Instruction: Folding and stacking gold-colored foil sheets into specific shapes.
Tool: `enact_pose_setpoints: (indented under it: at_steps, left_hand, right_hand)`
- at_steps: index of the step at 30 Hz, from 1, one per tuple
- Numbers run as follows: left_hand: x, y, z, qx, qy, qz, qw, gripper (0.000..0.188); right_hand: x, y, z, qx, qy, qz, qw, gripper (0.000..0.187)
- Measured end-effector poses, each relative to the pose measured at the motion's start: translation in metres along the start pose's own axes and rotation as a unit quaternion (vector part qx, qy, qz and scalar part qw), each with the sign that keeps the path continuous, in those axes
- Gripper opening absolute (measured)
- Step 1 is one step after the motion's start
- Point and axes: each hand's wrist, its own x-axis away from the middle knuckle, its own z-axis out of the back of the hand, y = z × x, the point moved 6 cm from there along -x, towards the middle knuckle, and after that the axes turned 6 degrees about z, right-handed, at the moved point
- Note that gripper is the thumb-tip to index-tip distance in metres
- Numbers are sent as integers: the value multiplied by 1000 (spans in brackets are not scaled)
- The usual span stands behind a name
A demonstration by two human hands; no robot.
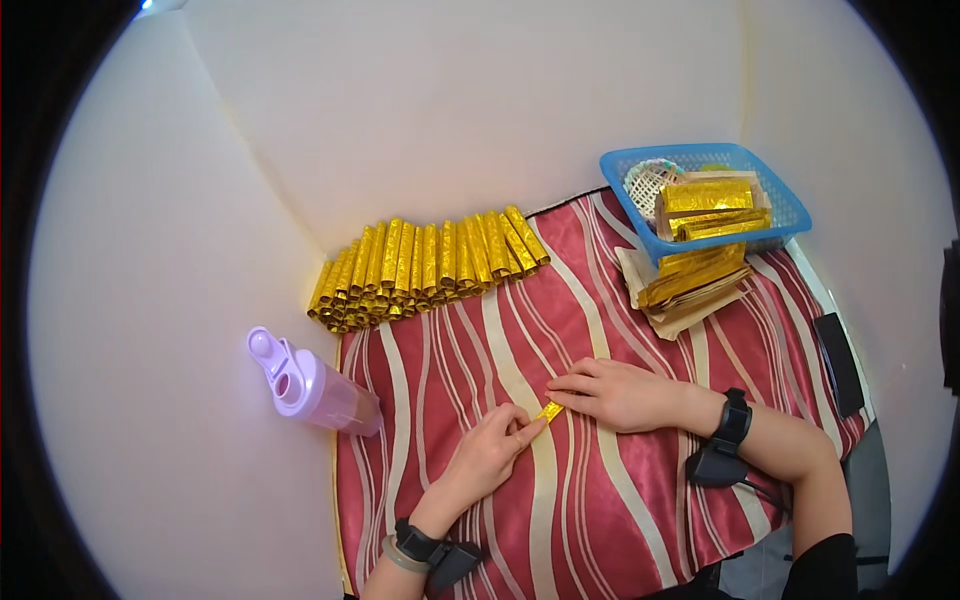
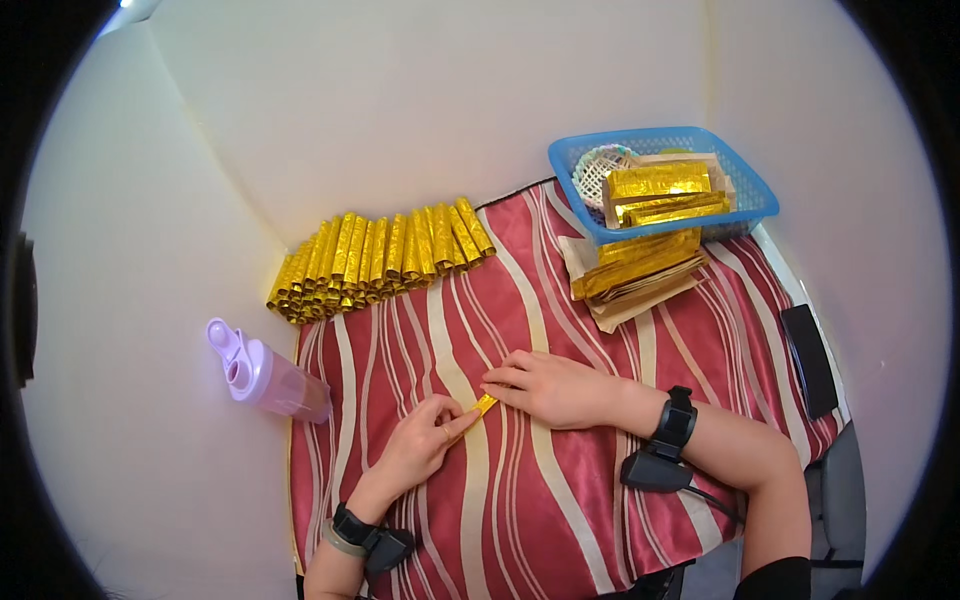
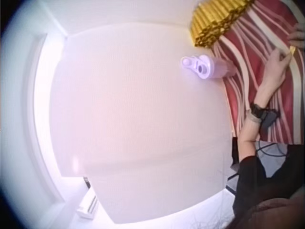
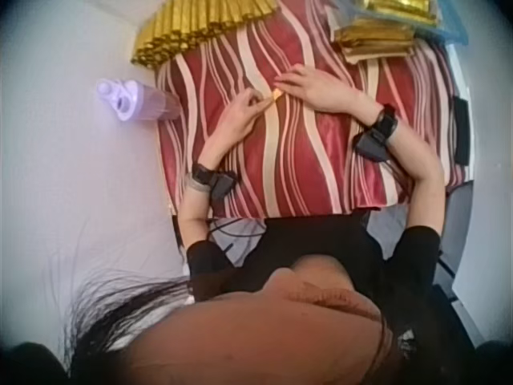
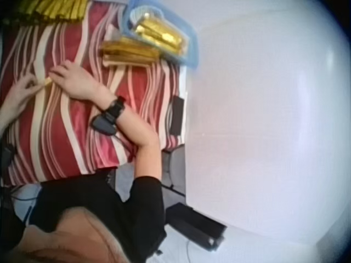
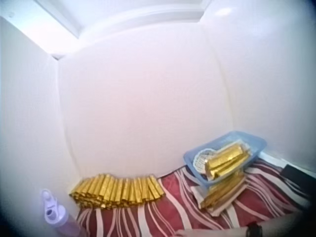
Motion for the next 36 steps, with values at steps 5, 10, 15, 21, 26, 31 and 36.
enact_pose_setpoints:
  at_steps: [5, 10, 15, 21, 26, 31, 36]
  left_hand:
    - [-2, 4, 11, -16, 49, -20, 998, 36]
    - [-6, 13, 11, -55, 46, 9, 997, 32]
    - [-6, 10, 5, -89, 63, 7, 994, 28]
    - [0, -3, 8, -48, 131, 49, 989, 27]
    - [6, -10, 14, 62, 186, 64, 979, 29]
    - [5, -1, 18, 65, 177, 56, 980, 25]
    - [5, 0, 18, 91, 201, 37, 975, 20]
  right_hand:
    - [-7, 3, 9, -55, 40, -9, 998, 43]
    - [-6, -3, 11, -55, 42, -15, 997, 49]
    - [-7, -3, 12, -33, 30, -25, 999, 52]
    - [-5, 10, 7, -88, 62, -37, 994, 43]
    - [0, 16, 15, -268, 129, -113, 948, 29]
    - [2, 18, 14, -320, 165, -133, 923, 25]
    - [1, 16, 13, -356, 180, -145, 906, 23]
